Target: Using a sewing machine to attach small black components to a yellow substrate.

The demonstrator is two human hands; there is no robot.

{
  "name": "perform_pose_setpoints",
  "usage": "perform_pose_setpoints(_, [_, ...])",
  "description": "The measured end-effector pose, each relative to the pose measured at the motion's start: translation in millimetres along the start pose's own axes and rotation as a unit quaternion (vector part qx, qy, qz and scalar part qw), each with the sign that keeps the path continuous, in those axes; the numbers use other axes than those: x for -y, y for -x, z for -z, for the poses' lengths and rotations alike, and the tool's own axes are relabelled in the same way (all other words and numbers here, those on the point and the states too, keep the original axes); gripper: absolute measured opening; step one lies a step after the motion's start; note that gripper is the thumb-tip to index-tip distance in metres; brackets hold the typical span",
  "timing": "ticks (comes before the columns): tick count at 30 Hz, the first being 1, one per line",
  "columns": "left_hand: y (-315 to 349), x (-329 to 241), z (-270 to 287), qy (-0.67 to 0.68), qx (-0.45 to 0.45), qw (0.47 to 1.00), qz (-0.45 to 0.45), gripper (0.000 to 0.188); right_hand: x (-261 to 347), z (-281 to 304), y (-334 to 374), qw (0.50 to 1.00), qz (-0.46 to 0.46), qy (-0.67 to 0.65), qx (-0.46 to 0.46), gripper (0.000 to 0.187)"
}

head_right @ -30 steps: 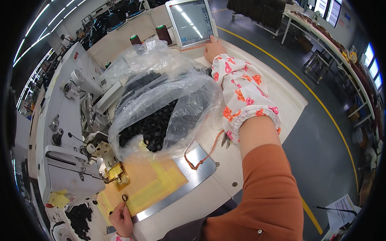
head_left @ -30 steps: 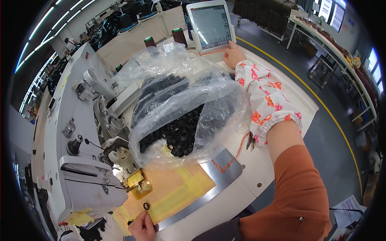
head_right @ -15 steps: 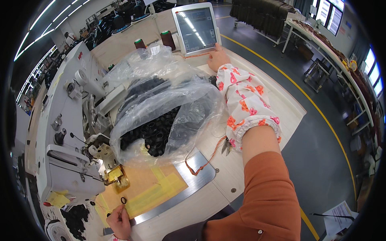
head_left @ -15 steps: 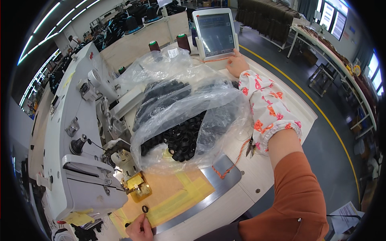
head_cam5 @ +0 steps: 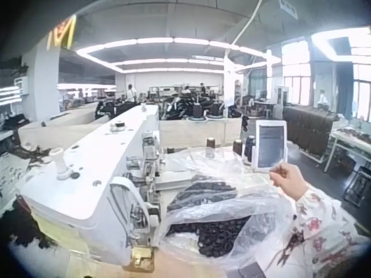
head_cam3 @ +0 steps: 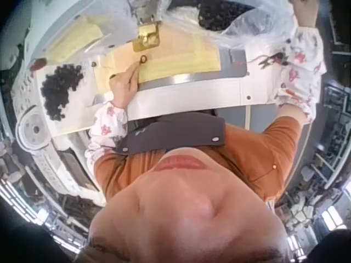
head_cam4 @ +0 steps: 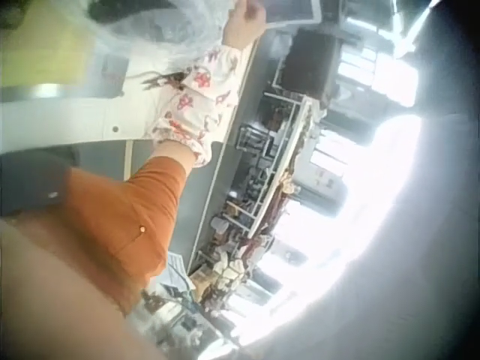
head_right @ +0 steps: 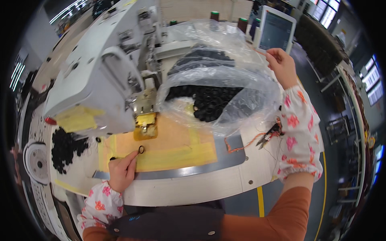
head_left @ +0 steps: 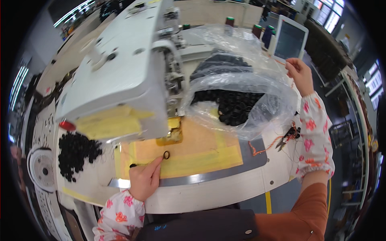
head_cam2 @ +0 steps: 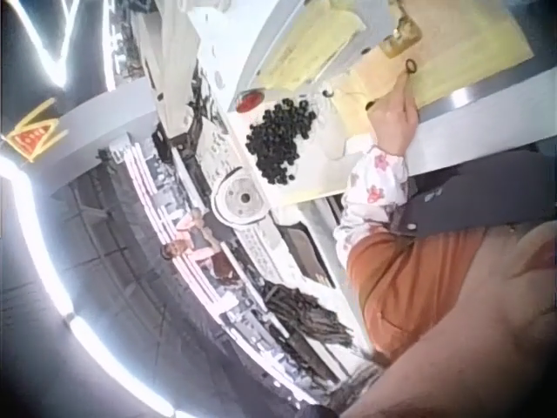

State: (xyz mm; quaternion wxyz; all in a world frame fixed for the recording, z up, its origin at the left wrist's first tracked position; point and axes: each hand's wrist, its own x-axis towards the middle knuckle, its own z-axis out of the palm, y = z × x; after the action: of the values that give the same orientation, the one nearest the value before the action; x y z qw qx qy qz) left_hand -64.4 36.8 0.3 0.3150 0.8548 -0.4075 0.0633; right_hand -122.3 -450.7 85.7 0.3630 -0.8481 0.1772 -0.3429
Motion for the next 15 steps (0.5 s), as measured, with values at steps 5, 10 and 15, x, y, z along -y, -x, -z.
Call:
perform_pose_setpoints(5, [1, 2, 7, -0.050, 0.060, 0.995, -0.065, 0.024, 127, -74, 117, 0.949, -0.036, -0.133, 0.284, 0.017])
perform_pose_setpoints(10, [-9, -6, -9, -0.044, 0.071, 0.990, -0.111, 0.028, 144, -163, 181, 0.915, -0.025, -0.095, 0.390, 0.024])
perform_pose_setpoints(15, [-2, 6, -7, -0.004, 0.017, 0.994, -0.110, 0.030, 153, -198, 187, 0.860, -0.195, -0.221, 0.416, 0.023])
